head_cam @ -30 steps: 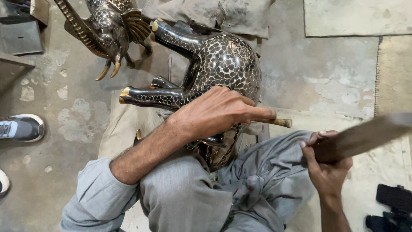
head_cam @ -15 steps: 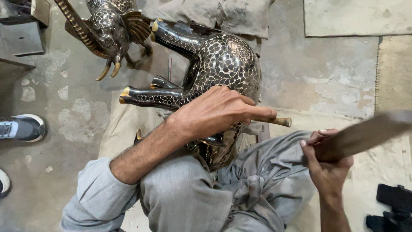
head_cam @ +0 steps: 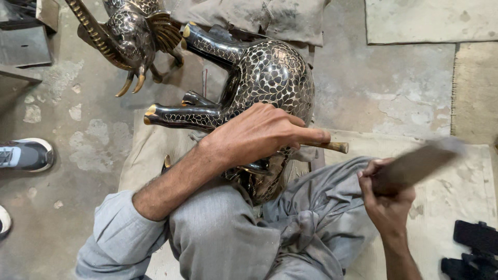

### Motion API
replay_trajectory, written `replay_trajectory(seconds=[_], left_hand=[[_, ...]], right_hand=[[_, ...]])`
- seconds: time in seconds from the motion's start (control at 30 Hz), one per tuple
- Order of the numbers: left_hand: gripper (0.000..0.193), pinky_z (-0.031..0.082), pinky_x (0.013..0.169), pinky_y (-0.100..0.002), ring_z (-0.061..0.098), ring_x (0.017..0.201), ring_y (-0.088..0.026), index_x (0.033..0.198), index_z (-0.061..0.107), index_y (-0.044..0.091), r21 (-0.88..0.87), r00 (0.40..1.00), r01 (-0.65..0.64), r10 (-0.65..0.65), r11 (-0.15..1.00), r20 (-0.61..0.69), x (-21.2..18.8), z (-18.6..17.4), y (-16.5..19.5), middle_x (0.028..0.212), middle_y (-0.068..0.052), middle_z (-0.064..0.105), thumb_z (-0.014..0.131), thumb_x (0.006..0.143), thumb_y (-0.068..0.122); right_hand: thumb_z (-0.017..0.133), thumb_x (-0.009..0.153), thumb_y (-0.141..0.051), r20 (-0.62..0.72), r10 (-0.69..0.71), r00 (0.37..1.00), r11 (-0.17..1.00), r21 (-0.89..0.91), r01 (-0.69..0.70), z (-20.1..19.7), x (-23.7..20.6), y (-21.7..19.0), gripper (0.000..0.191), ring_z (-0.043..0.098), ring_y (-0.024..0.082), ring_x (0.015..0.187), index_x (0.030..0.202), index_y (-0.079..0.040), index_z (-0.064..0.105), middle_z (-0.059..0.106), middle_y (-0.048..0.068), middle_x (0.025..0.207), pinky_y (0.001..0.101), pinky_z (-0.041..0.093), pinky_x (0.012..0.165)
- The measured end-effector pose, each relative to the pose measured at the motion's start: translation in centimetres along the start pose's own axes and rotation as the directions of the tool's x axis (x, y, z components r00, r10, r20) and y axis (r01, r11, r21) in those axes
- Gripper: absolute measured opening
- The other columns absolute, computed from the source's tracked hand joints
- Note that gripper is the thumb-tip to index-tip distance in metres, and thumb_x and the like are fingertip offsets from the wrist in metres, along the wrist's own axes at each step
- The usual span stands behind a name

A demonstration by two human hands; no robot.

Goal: The person sits on the floor and uses a wooden mallet and a metal punch to hammer a decorative pattern onto a metal elephant sculpture. The person repeatedly strikes the punch against the elephant's body to create a textured surface.

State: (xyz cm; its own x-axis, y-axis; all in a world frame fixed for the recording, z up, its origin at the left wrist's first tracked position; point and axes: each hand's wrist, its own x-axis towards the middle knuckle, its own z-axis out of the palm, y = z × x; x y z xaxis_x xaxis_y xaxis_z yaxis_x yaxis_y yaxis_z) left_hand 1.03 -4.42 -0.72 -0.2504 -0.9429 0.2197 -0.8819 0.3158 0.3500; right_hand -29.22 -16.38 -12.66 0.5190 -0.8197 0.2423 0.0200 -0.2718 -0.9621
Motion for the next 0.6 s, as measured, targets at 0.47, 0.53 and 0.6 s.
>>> replay_trajectory(seconds=[0.47,0.53,0.6], left_hand=[[0.053,0.065,0.078,-0.033,0.079,0.088,-0.017,0.143,0.058,0.02,-0.397,0.971,0.103,-0.178,0.912,-0.158,-0.7,0.1,-0.3,0.106,-0.005,0.079,0.073,0.092,0.02],[0.051,0.065,0.077,-0.034,0.079,0.086,-0.018,0.141,0.059,0.018,-0.382,0.97,0.121,-0.19,0.916,-0.149,-0.4,0.1,-0.3,0.103,-0.005,0.079,0.074,0.092,0.019],[0.05,0.064,0.075,-0.035,0.078,0.082,-0.019,0.139,0.06,0.018,-0.373,0.968,0.159,-0.218,0.914,-0.122,-0.2,0.2,-0.2,0.098,-0.005,0.079,0.074,0.092,0.018]], right_hand=[[0.081,0.087,-0.005,0.134,0.382,0.914,0.924,-0.031,-0.381,0.3,-4.9,8.7,0.023,0.064,0.014,0.079,0.094,-0.004,0.059,0.064,0.004,0.085,0.0286,0.056,0.073],[0.082,0.085,-0.006,0.155,0.547,0.823,0.837,-0.088,-0.54,0.1,-4.6,8.7,0.023,0.063,0.014,0.069,0.096,-0.003,0.062,0.065,0.005,0.079,0.0296,0.054,0.062],[0.082,0.084,-0.007,0.157,0.555,0.817,0.83,-0.166,-0.532,-0.6,-4.2,8.3,0.024,0.057,0.014,0.066,0.101,-0.004,0.065,0.064,0.005,0.08,0.0303,0.049,0.057]])
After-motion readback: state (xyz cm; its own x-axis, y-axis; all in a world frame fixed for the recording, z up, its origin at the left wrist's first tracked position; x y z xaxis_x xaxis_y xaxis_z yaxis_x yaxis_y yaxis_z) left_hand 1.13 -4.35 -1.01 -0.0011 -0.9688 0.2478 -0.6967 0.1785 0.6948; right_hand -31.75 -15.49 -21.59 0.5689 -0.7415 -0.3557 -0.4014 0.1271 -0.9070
